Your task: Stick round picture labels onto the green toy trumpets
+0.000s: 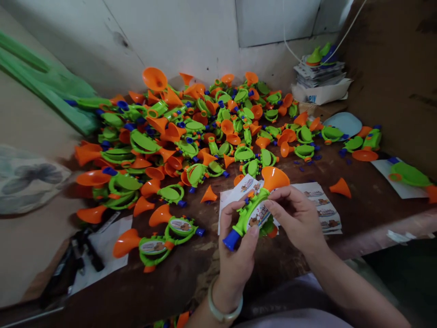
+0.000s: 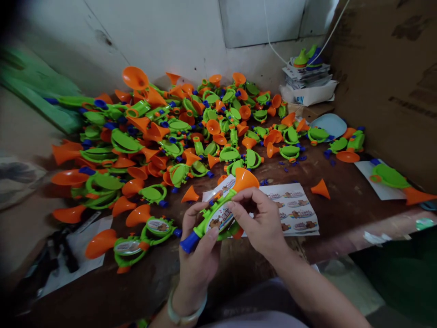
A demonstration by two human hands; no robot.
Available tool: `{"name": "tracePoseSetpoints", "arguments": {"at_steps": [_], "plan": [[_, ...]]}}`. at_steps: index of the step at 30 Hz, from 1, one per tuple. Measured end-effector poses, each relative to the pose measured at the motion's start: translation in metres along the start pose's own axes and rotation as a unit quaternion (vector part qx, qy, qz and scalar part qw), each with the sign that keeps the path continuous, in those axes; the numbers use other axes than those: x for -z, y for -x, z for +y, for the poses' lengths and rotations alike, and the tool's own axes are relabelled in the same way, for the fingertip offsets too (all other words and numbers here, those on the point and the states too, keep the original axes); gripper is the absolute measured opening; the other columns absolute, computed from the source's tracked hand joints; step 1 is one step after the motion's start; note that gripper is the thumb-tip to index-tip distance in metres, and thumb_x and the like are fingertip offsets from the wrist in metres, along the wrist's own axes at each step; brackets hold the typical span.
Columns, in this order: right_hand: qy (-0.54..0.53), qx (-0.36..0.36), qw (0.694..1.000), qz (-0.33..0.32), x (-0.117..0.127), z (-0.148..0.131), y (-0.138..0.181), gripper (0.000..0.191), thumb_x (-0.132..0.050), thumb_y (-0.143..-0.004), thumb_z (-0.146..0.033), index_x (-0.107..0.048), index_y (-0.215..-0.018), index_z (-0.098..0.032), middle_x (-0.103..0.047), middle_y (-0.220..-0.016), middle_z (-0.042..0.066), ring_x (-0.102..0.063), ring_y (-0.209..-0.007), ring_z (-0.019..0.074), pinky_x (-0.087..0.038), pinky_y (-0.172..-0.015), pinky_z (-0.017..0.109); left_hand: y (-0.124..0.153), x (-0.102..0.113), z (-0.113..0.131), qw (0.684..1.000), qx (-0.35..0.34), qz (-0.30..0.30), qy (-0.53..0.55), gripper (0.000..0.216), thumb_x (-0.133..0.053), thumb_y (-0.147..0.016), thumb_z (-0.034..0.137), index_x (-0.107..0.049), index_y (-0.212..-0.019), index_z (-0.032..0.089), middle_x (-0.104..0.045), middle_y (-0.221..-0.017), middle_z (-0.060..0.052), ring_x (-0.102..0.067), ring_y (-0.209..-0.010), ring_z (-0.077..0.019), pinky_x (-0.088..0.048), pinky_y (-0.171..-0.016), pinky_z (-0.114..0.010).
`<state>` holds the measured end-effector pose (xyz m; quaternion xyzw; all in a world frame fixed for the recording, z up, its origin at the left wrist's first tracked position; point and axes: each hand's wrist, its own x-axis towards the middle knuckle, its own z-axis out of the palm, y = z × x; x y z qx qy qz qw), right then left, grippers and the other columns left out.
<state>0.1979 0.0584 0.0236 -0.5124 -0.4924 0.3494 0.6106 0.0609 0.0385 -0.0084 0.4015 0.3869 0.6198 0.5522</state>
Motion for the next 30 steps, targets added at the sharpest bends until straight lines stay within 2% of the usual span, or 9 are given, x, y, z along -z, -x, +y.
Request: {"name": "tracePoseSetpoints", "arguments": {"at_steps": [6,10,12,14,17,20,23,26,30], "plan": [[0.081,0.074,0.994,-0.009,0.001,0.003,0.001,0.005,-0.076,-0.09,-0.024,-0.072,-0.087,-0.024,-0.073,-0.075,-0.002,-0.067,-0.063,0.0137,-0.057,-0.058,0.024,0.001,0.004,0.001,1.0,-0.02,-0.003,-0.01,0.036,-0.083,-0.088,0.038,-0.07,-0.121,0.028,-0.072,-0.119,-0.005,-0.073,-0.109,-0.0239,-0.06,-0.098,-0.035],[0.209,0.187,0.96,0.012,0.003,0.005,0.004,0.007,-0.074,-0.097,-0.028,-0.069,-0.102,-0.027,-0.072,-0.092,0.003,-0.069,-0.081,0.0201,-0.062,-0.074,0.035,0.003,0.007,-0.001,0.999,-0.031,-0.003,-0.026,0.036,-0.083,-0.089,0.036,-0.071,-0.122,0.028,-0.073,-0.118,-0.005,-0.073,-0.11,-0.024,-0.06,-0.097,-0.034],[0.253,0.226,0.939,0.056,0.002,0.007,0.005,0.037,-0.076,-0.097,-0.039,-0.063,-0.129,-0.028,-0.068,-0.119,0.01,-0.068,-0.107,0.0281,-0.062,-0.088,0.045,0.006,0.008,-0.001,0.998,-0.043,0.003,-0.036,0.035,-0.081,-0.09,0.035,-0.07,-0.123,0.028,-0.074,-0.115,-0.005,-0.074,-0.1,-0.0208,-0.061,-0.089,-0.03],[0.276,0.247,0.927,0.053,0.002,0.012,0.004,0.065,-0.075,-0.096,-0.052,-0.048,-0.15,-0.029,-0.056,-0.141,0.016,-0.059,-0.13,0.0342,-0.057,-0.102,0.053,0.009,0.011,-0.001,0.996,-0.065,-0.001,-0.061,0.034,-0.079,-0.092,0.032,-0.07,-0.125,0.028,-0.074,-0.112,-0.004,-0.074,-0.091,-0.0179,-0.061,-0.081,-0.026],[0.306,0.262,0.915,0.018,0.01,0.029,-0.008,0.072,-0.068,-0.097,-0.062,-0.043,-0.155,-0.029,-0.051,-0.15,0.017,-0.051,-0.141,0.0372,-0.048,-0.114,0.059,0.009,0.024,0.008,0.98,-0.142,-0.014,-0.14,0.035,-0.075,-0.093,0.021,-0.069,-0.127,0.028,-0.074,-0.125,-0.008,-0.075,-0.113,-0.0247,-0.063,-0.093,-0.033],[0.381,0.191,0.905,-0.008,0.026,0.052,-0.029,0.07,-0.06,-0.1,-0.065,-0.046,-0.153,-0.022,-0.059,-0.145,0.021,-0.057,-0.136,0.0404,-0.048,-0.111,0.062,0.001,0.056,0.023,0.906,-0.285,0.008,-0.312,0.048,-0.073,-0.089,0.007,-0.067,-0.131,0.029,-0.063,-0.151,-0.011,-0.058,-0.144,-0.034,-0.053,-0.115,-0.052],[0.486,0.049,0.859,-0.154,0.035,0.067,-0.043,0.073,-0.061,-0.1,-0.06,-0.046,-0.155,-0.014,-0.061,-0.15,0.025,-0.057,-0.139,0.043,-0.046,-0.112,0.063,-0.008,0.106,0.03,0.758,-0.358,0.041,-0.543,0.065,-0.069,-0.088,-0.001,-0.062,-0.143,0.031,-0.05,-0.166,-0.011,-0.04,-0.159,-0.0358,-0.038,-0.128,-0.061],[0.548,-0.033,0.802,-0.236,0.03,0.072,-0.045,0.086,-0.072,-0.094,-0.053,-0.039,-0.161,-0.011,-0.05,-0.164,0.026,-0.043,-0.153,0.0442,-0.039,-0.119,0.063,-0.01,0.156,0.025,0.673,-0.258,0.026,-0.693,0.055,-0.065,-0.095,0.011,-0.062,-0.147,0.026,-0.035,-0.174,-0.017,-0.018,-0.166,-0.0426,-0.028,-0.13,-0.069],[0.56,-0.063,0.784,-0.261,0.019,0.077,-0.041,0.095,-0.085,-0.084,-0.039,-0.039,-0.163,-0.014,-0.053,-0.162,0.024,-0.037,-0.158,0.0451,-0.035,-0.121,0.065,-0.006,0.188,0.015,0.618,-0.076,-0.044,-0.781,0.064,-0.072,-0.095,0.037,-0.056,-0.156,0.022,-0.021,-0.179,-0.022,0.002,-0.163,-0.0565,-0.012,-0.119,-0.089]]}}
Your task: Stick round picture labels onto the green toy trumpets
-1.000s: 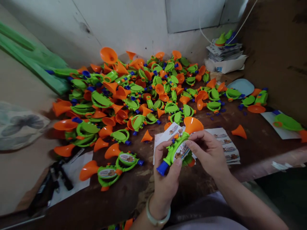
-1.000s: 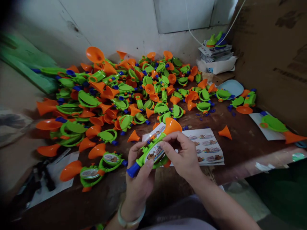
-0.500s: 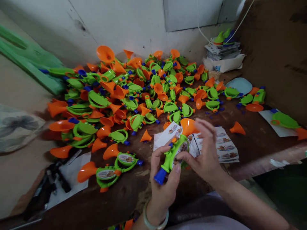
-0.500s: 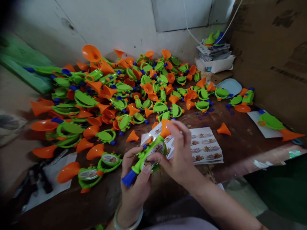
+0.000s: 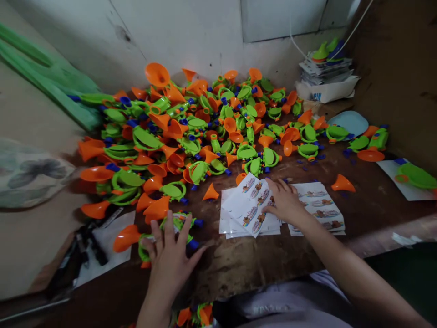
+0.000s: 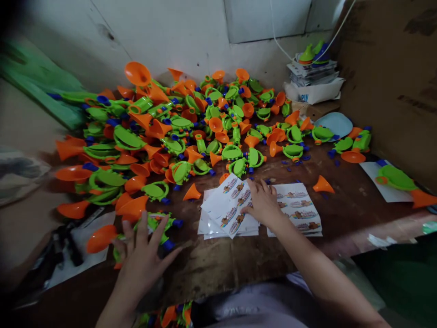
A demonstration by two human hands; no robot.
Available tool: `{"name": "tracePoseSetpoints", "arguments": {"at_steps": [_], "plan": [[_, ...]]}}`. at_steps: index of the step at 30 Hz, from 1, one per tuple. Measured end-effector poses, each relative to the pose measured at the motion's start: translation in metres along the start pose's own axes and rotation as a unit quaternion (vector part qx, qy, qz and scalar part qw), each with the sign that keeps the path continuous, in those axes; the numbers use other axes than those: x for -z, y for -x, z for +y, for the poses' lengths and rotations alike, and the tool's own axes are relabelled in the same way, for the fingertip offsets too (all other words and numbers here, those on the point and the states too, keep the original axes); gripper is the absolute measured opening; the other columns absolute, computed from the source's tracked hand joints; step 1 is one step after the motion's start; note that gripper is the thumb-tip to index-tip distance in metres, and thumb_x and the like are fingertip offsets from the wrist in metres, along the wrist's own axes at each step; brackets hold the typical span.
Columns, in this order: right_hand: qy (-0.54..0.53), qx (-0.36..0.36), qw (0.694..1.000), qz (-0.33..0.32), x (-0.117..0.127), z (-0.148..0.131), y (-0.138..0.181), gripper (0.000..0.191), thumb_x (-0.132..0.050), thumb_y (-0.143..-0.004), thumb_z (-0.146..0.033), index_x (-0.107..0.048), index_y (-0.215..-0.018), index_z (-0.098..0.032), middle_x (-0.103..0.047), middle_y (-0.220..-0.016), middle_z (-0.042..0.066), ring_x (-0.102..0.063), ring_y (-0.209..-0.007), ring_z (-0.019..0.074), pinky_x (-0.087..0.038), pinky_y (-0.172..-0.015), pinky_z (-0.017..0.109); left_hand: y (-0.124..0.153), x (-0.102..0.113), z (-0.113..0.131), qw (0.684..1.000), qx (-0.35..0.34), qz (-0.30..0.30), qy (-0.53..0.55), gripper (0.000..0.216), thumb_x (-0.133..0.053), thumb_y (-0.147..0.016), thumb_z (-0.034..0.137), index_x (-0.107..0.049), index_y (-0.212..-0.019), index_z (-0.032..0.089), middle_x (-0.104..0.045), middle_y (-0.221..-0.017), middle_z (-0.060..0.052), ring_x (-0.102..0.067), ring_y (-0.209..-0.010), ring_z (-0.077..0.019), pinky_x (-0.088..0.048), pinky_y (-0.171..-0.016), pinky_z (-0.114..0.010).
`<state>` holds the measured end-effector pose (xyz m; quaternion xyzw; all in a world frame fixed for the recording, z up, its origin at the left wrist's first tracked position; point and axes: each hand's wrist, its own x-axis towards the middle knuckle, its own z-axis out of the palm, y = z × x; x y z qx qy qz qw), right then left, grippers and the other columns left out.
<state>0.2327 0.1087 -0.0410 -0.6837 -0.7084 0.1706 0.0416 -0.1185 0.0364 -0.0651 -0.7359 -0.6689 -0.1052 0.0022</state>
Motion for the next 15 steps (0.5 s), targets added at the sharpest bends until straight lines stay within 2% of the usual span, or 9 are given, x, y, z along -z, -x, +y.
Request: {"name": "tracePoseSetpoints", "arguments": {"at_steps": [1,3,5,7,9,11,13,15], "plan": [[0.001,-0.002,1.0,-0.004,-0.002,-0.001,0.0,0.094,-0.085,-0.083,-0.035,-0.04,-0.163,-0.015,-0.054,-0.162,0.023,-0.037,-0.158,0.0446,-0.034,-0.121,0.065,0.001,-0.001,0.0,1.0,0.0,-0.023,-0.003,0.069,-0.074,-0.094,0.04,-0.054,-0.158,0.023,-0.019,-0.179,-0.022,0.003,-0.163,-0.0576,-0.01,-0.117,-0.091],[0.001,-0.005,1.0,-0.004,-0.005,-0.002,-0.001,0.092,-0.084,-0.084,-0.03,-0.04,-0.163,-0.016,-0.053,-0.163,0.022,-0.038,-0.158,0.0434,-0.033,-0.122,0.063,0.0,-0.001,0.007,1.0,0.0,-0.025,0.004,0.072,-0.074,-0.094,0.044,-0.052,-0.159,0.023,-0.018,-0.179,-0.022,0.003,-0.163,-0.0576,-0.01,-0.117,-0.091],[-0.003,-0.008,1.0,0.003,-0.007,-0.001,0.0,0.09,-0.084,-0.085,-0.029,-0.041,-0.163,-0.015,-0.056,-0.16,0.024,-0.041,-0.157,0.0435,-0.032,-0.122,0.063,-0.004,-0.002,0.022,0.999,0.003,0.02,0.024,0.067,-0.069,-0.097,0.045,-0.053,-0.158,0.022,-0.021,-0.178,-0.023,0.001,-0.164,-0.0547,-0.011,-0.119,-0.088],[-0.011,-0.011,1.0,0.014,-0.008,-0.001,0.001,0.088,-0.085,-0.084,-0.027,-0.044,-0.161,-0.013,-0.062,-0.153,0.025,-0.044,-0.154,0.0441,-0.031,-0.122,0.064,-0.01,-0.007,0.043,0.994,-0.012,0.075,0.073,0.061,-0.064,-0.1,0.043,-0.054,-0.157,0.022,-0.029,-0.176,-0.022,-0.005,-0.166,-0.0481,-0.016,-0.125,-0.08],[-0.025,-0.012,0.999,0.032,-0.01,0.0,0.003,0.084,-0.085,-0.084,-0.024,-0.047,-0.158,-0.013,-0.067,-0.146,0.025,-0.047,-0.151,0.044,-0.031,-0.121,0.064,-0.018,-0.017,0.065,0.983,-0.036,0.098,0.152,0.062,-0.063,-0.1,0.039,-0.05,-0.158,0.022,-0.04,-0.172,-0.021,-0.019,-0.166,-0.0413,-0.028,-0.128,-0.069],[-0.047,-0.01,0.997,0.053,-0.013,0.001,0.003,0.079,-0.085,-0.082,-0.018,-0.051,-0.154,-0.014,-0.071,-0.14,0.025,-0.051,-0.147,0.0436,-0.032,-0.12,0.064,-0.027,-0.027,0.086,0.968,-0.034,0.068,0.239,0.07,-0.066,-0.097,0.038,-0.044,-0.161,0.02,-0.05,-0.165,-0.022,-0.041,-0.158,-0.039,-0.043,-0.122,-0.059],[-0.076,-0.005,0.994,0.077,-0.016,0.005,0.002,0.075,-0.084,-0.079,-0.014,-0.056,-0.148,-0.014,-0.072,-0.136,0.025,-0.056,-0.14,0.0441,-0.036,-0.117,0.064,-0.036,-0.033,0.103,0.948,0.001,0.027,0.318,0.073,-0.069,-0.093,0.036,-0.045,-0.159,0.018,-0.062,-0.153,-0.023,-0.061,-0.142,-0.0382,-0.054,-0.112,-0.053],[-0.115,0.001,0.988,0.103,-0.018,0.01,0.001,0.067,-0.081,-0.079,-0.011,-0.059,-0.142,-0.016,-0.072,-0.132,0.023,-0.061,-0.131,0.0429,-0.042,-0.112,0.062,-0.044,-0.034,0.116,0.915,0.041,0.022,0.401,0.07,-0.07,-0.091,0.034,-0.048,-0.155,0.019,-0.073,-0.136,-0.019,-0.072,-0.125,-0.0343,-0.058,-0.106,-0.05]]}}
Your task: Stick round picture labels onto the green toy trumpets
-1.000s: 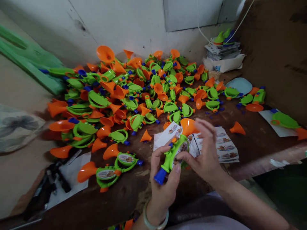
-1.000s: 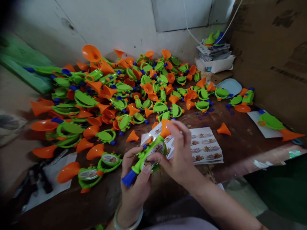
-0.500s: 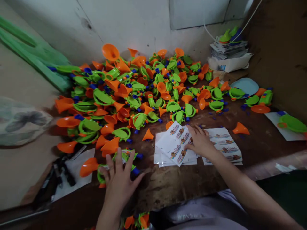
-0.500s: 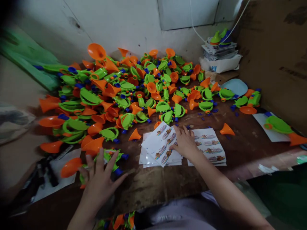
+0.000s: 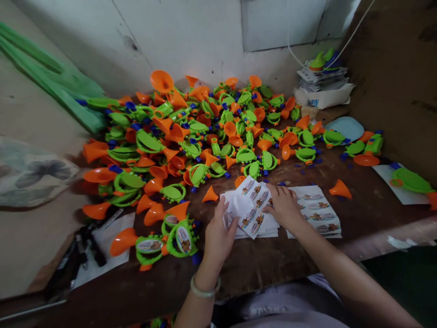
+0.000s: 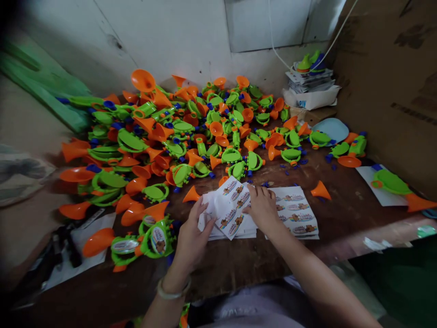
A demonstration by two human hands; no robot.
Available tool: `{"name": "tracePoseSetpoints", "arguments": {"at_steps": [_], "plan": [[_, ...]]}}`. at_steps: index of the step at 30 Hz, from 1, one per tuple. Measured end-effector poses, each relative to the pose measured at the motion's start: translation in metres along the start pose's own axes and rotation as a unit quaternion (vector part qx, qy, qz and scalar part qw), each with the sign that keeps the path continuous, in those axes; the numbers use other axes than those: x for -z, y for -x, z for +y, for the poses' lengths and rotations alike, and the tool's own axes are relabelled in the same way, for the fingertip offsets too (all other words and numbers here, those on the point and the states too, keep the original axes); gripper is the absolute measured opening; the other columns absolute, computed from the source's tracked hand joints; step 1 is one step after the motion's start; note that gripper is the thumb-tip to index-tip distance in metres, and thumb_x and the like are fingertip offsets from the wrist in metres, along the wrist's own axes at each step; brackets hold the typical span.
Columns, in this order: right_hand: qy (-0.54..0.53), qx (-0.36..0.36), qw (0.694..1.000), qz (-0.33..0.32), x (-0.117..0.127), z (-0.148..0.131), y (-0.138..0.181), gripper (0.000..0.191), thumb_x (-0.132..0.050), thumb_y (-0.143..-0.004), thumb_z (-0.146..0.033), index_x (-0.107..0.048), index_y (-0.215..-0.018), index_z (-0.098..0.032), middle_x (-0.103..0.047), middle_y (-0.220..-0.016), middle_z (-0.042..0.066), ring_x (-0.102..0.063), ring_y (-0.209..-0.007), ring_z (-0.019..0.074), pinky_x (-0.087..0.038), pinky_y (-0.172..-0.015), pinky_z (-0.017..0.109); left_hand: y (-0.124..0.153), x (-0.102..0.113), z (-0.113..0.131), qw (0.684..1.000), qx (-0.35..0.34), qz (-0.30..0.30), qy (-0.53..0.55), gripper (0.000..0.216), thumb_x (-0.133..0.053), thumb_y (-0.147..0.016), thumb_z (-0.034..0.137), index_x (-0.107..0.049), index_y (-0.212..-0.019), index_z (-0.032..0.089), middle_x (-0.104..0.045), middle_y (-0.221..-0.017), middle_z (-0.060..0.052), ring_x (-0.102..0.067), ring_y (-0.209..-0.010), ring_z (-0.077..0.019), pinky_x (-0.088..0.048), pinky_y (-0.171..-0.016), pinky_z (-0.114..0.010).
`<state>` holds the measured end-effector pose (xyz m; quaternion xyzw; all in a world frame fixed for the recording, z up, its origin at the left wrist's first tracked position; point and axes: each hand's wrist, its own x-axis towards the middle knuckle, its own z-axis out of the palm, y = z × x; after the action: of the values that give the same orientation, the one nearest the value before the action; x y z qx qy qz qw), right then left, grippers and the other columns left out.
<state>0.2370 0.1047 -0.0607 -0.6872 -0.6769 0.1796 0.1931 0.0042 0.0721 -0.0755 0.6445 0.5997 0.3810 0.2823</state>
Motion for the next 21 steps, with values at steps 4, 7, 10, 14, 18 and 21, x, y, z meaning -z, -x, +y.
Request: {"name": "tracePoseSetpoints", "arguments": {"at_steps": [4,7,10,14,18,21], "plan": [[-0.117,0.021,0.992,0.047,0.003,0.013,-0.002,0.044,-0.063,-0.09,-0.015,-0.054,-0.134,-0.02,-0.074,-0.11,0.011,-0.074,-0.099,0.0285,-0.06,-0.087,0.044,-0.006,-0.01,0.02,0.953,0.081,0.107,0.27,0.081,-0.083,-0.08,0.036,-0.047,-0.153,0.026,-0.071,-0.134,-0.013,-0.07,-0.126,-0.0263,-0.056,-0.108,-0.041],[-0.2,0.044,0.976,0.078,0.007,0.017,0.001,0.04,-0.051,-0.098,-0.022,-0.041,-0.137,-0.023,-0.071,-0.107,0.007,-0.075,-0.082,0.0207,-0.063,-0.071,0.035,-0.003,-0.012,0.034,0.878,0.188,0.118,0.424,0.083,-0.094,-0.066,0.044,-0.06,-0.139,0.026,-0.07,-0.138,-0.013,-0.071,-0.126,-0.0293,-0.06,-0.102,-0.04],[-0.243,0.074,0.962,0.096,0.011,0.012,0.007,0.041,-0.054,-0.099,-0.027,-0.039,-0.137,-0.024,-0.07,-0.101,0.003,-0.074,-0.074,0.0186,-0.063,-0.064,0.032,0.003,-0.013,0.049,0.834,0.269,0.039,0.481,0.069,-0.097,-0.058,0.055,-0.075,-0.113,0.019,-0.081,-0.116,-0.015,-0.078,-0.11,-0.0368,-0.065,-0.092,-0.048],[-0.226,0.104,0.954,0.17,0.021,-0.006,0.023,0.038,-0.061,-0.1,-0.033,-0.053,-0.136,-0.023,-0.069,-0.122,0.012,-0.072,-0.105,0.0268,-0.061,-0.091,0.045,0.007,-0.015,0.07,0.799,0.321,0.05,0.506,0.066,-0.104,-0.048,0.05,-0.08,-0.101,0.019,-0.085,-0.103,-0.012,-0.079,-0.108,-0.0372,-0.066,-0.093,-0.048],[-0.08,0.201,0.944,0.249,0.031,-0.03,0.044,0.027,-0.06,-0.107,-0.034,-0.067,-0.131,-0.025,-0.07,-0.134,0.012,-0.058,-0.131,0.0316,-0.044,-0.113,0.053,0.011,-0.018,0.086,0.804,0.304,0.112,0.498,0.072,-0.103,-0.052,0.054,-0.08,-0.112,0.022,-0.084,-0.114,-0.011,-0.078,-0.113,-0.0346,-0.066,-0.095,-0.044],[-0.06,0.239,0.944,0.221,0.032,-0.042,0.051,0.025,-0.061,-0.108,-0.038,-0.071,-0.125,-0.023,-0.078,-0.118,0.009,-0.063,-0.122,0.0295,-0.048,-0.105,0.047,0.018,-0.02,0.089,0.801,0.312,0.111,0.499,0.072,-0.101,-0.056,0.056,-0.08,-0.118,0.025,-0.083,-0.118,-0.011,-0.079,-0.111,-0.0326,-0.067,-0.092,-0.042]]}}
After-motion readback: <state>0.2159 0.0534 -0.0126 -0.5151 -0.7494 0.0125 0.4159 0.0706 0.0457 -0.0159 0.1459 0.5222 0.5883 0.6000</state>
